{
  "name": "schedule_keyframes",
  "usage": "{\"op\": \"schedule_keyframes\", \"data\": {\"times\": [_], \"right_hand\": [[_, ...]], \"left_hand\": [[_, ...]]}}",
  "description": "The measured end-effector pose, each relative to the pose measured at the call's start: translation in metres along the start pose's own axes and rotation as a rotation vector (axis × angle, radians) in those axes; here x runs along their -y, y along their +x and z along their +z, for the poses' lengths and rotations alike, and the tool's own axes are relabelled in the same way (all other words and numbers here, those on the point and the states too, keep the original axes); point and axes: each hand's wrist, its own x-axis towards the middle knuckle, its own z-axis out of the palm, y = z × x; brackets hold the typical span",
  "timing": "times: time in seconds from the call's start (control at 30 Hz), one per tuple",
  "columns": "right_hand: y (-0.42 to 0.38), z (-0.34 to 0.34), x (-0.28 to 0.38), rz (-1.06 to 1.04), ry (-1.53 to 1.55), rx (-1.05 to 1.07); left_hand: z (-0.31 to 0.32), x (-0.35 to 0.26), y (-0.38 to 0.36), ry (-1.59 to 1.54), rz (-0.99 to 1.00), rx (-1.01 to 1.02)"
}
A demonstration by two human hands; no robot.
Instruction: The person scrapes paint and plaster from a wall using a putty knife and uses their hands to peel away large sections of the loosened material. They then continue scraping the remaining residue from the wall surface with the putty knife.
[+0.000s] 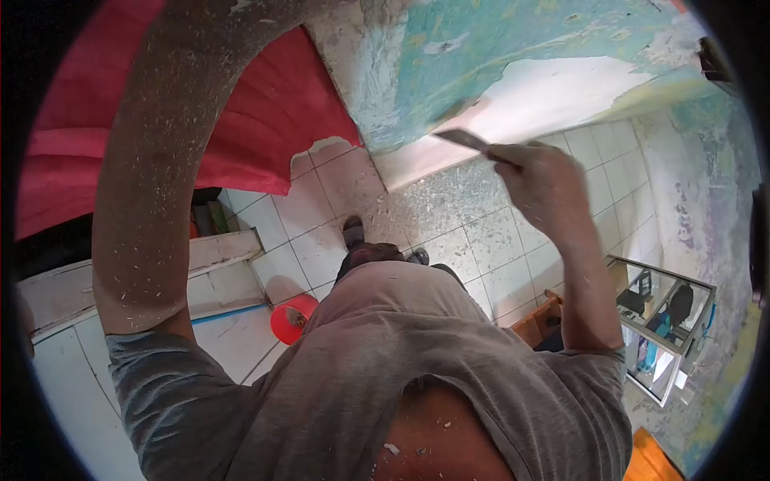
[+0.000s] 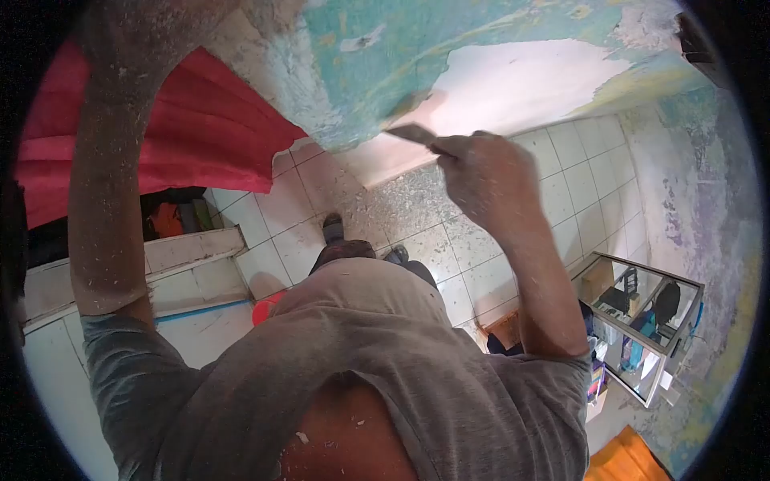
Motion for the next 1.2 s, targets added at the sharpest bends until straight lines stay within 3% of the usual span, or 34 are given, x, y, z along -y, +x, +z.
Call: {"op": "schedule_keyframes", "data": {"times": [0.13,0.2,0.27,0.3,0.37,0.4,0.47,0.5,0.57,0.63,0.7,0.77,0.8,0.87,0.9,0.97,1.03,1.1,1.13,1.2], "right_hand": [[-0.001,-0.010,0.003,0.032,0.011,-0.154],[0.017,0.048,-0.020,0.091,0.062,0.014],[0.006,0.088,-0.023,0.187,-0.083,0.131],[-0.008,0.104,-0.030,0.213,0.082,0.115],[-0.043,0.141,-0.040,0.290,0.475,-0.178],[-0.057,0.148,-0.044,0.303,0.480,-0.185],[-0.073,0.156,-0.050,0.643,1.075,-0.070],[-0.078,0.157,-0.051,0.648,1.090,-0.080],[-0.089,0.157,-0.049,0.902,1.522,0.004],[-0.088,0.150,-0.026,0.885,1.652,-0.099],[-0.081,0.135,0.002,0.867,1.775,-0.218],[-0.076,0.120,0.034,0.800,1.843,-0.181],[-0.073,0.117,0.047,0.825,1.860,-0.209],[-0.066,0.115,0.072,0.789,1.988,-0.138],[-0.061,0.115,0.084,0.814,2.002,-0.171],[-0.049,0.118,0.104,0.771,2.059,-0.124],[-0.043,0.132,0.116,0.763,2.104,-0.160],[-0.042,0.149,0.126,0.511,1.593,-0.305],[-0.040,0.151,0.131,0.536,1.611,-0.321],[-0.037,0.147,0.138,0.832,1.855,-0.302]], "left_hand": [[-0.001,0.001,0.007,0.006,0.022,-0.007],[-0.001,-0.002,0.021,-0.009,0.042,-0.034],[0.001,0.000,0.038,-0.016,0.076,-0.071],[0.002,0.003,0.046,-0.011,0.095,-0.087],[-0.002,0.002,0.058,-0.017,0.118,-0.096],[-0.018,-0.012,0.049,-0.073,-0.039,0.296],[-0.017,-0.041,0.019,-0.136,-0.003,0.337],[-0.016,-0.055,0.002,-0.193,0.025,0.388],[-0.028,-0.084,-0.032,-0.452,0.005,0.587],[-0.038,-0.120,-0.070,-0.836,-0.087,0.644],[-0.059,-0.165,-0.101,-1.252,-0.486,0.957],[-0.067,-0.197,-0.110,-1.716,-1.225,1.303],[-0.061,-0.205,-0.110,-1.734,-1.191,1.333],[-0.050,-0.218,-0.112,-2.015,-2.245,1.604],[-0.047,-0.223,-0.113,-2.021,-2.212,1.659],[-0.048,-0.225,-0.114,-2.386,-2.171,1.353],[-0.046,-0.212,-0.108,-2.311,-2.154,1.533],[-0.040,-0.206,-0.109,-2.276,-2.228,1.601],[-0.040,-0.207,-0.119,-2.262,-2.215,1.658],[-0.041,-0.211,-0.137,-2.585,-2.008,1.580]]}}
